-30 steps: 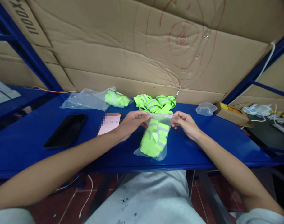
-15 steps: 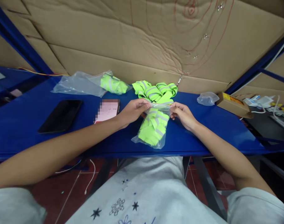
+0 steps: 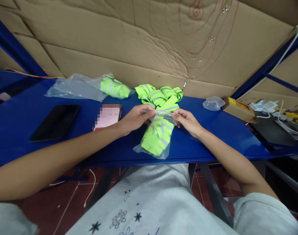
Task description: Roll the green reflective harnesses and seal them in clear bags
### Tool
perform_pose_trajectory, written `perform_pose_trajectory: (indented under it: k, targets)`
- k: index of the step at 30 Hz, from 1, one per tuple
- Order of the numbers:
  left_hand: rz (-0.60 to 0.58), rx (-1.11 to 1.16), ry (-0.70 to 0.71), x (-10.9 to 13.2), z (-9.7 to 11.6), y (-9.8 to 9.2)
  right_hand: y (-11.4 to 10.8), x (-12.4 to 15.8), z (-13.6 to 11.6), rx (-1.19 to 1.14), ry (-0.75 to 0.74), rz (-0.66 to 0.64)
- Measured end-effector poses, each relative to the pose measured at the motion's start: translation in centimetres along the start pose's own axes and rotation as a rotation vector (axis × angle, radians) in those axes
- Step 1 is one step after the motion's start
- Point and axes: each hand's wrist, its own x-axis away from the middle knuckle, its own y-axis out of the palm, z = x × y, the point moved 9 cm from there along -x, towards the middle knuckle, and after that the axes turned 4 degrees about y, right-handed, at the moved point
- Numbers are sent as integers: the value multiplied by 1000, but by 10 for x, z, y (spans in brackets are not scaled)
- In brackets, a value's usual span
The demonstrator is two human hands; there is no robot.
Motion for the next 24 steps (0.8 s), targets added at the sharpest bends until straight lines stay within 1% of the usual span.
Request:
perform_pose_trajectory:
  k: [3, 5, 7, 9, 11, 13, 14, 16, 18, 21, 24]
  targets:
    - [-2, 36, 12, 1, 4, 2, 6, -1, 5, -16, 33, -39]
    - [20, 80, 16, 2, 6, 1, 10, -1, 7, -34, 52, -73]
    - [36, 155, -11, 2, 4, 1, 11, 0, 7, -49, 53, -89]
    - [-6, 253, -76, 2, -1, 5, 11, 1, 4, -36, 29, -90]
    - [-101, 311, -150, 4, -7, 15, 9, 3, 0, 5, -13, -75]
    - [-178, 294, -189, 8, -10, 22, 8, 5, -3, 65, -44, -63]
    - [-194, 275, -193, 9, -10, 24, 8, 6, -5, 95, -56, -56]
    - [-198, 274, -195, 12, -9, 26, 7, 8, -7, 142, -78, -41]
    - [-195, 330, -212, 14, -6, 27, 6, 9, -10, 163, -106, -17]
    - [-209, 409, -267, 15, -5, 30, 5, 8, -12, 155, -141, 7]
    - [-221, 414, -283, 13, -6, 30, 4, 6, -13, 149, -170, 7]
